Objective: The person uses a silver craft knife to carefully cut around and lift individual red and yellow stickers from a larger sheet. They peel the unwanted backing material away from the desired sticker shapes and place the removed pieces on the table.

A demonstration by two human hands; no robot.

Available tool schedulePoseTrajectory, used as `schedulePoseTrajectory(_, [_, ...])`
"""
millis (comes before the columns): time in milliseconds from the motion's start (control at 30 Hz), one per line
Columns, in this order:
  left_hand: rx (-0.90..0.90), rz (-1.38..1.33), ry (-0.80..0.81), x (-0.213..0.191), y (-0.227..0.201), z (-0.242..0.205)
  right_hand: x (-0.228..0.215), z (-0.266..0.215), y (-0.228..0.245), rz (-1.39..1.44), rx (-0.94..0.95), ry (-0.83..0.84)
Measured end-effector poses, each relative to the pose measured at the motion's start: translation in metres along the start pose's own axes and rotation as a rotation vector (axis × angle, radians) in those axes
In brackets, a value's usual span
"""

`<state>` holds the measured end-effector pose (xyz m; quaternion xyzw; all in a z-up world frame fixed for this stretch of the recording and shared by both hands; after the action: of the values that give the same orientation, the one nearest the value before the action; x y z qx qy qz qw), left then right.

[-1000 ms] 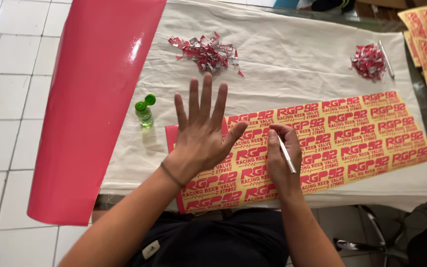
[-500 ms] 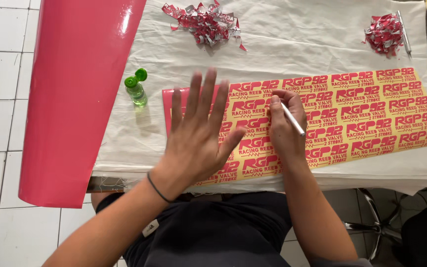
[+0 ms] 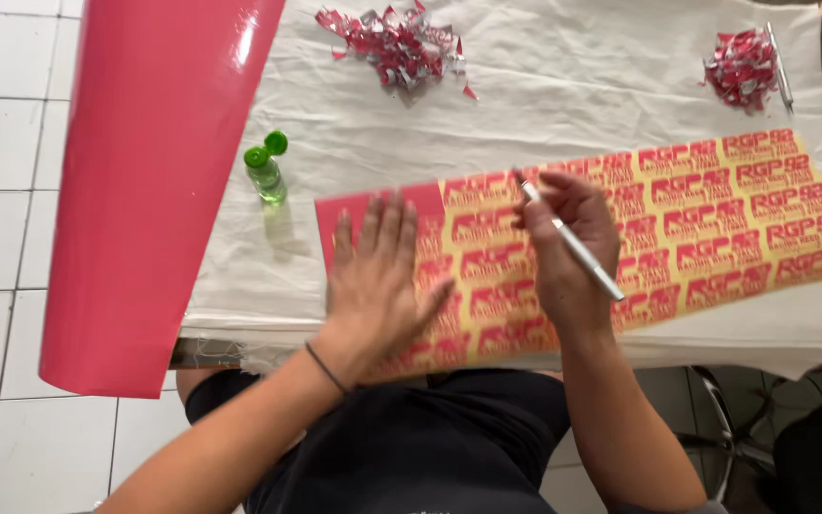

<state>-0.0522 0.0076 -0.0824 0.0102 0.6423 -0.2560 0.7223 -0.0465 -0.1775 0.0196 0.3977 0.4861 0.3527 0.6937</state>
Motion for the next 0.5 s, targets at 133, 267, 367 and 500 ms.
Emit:
schedulePoseTrajectory(133, [-0.034, -0.001, -0.035, -0.008, -0.018, -0.024, 0.011, -0.006, -0.004, -0.144, 0.022, 0.146])
schedulePoseTrajectory(267, [0.038, -0.46, -0.339, -0.076, 0.011, -0.018, 0.02, -0.003, -0.026, -0.23, 0.056, 0.193])
schedulePoseTrajectory(367, [0.036, -0.494, -0.689, -0.116, 0.058, -0.014, 0.024, -0.004, -0.038, -0.244, 0.031, 0.184])
schedulePoseTrajectory(500, [0.012, -0.502, -0.71, -0.1, 0.104, -0.004, 0.026, -0.006, -0.035, -0.19, -0.132, 0.152])
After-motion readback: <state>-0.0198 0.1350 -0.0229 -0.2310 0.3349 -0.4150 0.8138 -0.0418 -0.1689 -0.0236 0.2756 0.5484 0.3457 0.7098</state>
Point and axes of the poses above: each hand's wrist, its own z-axis towards the middle knuckle, its own x-axis out of the palm, y = z × x, the point moved 4 cm from there along z, towards the middle knuckle, and after that the axes turned 14 degrees about -z, right-handed, at the moved point
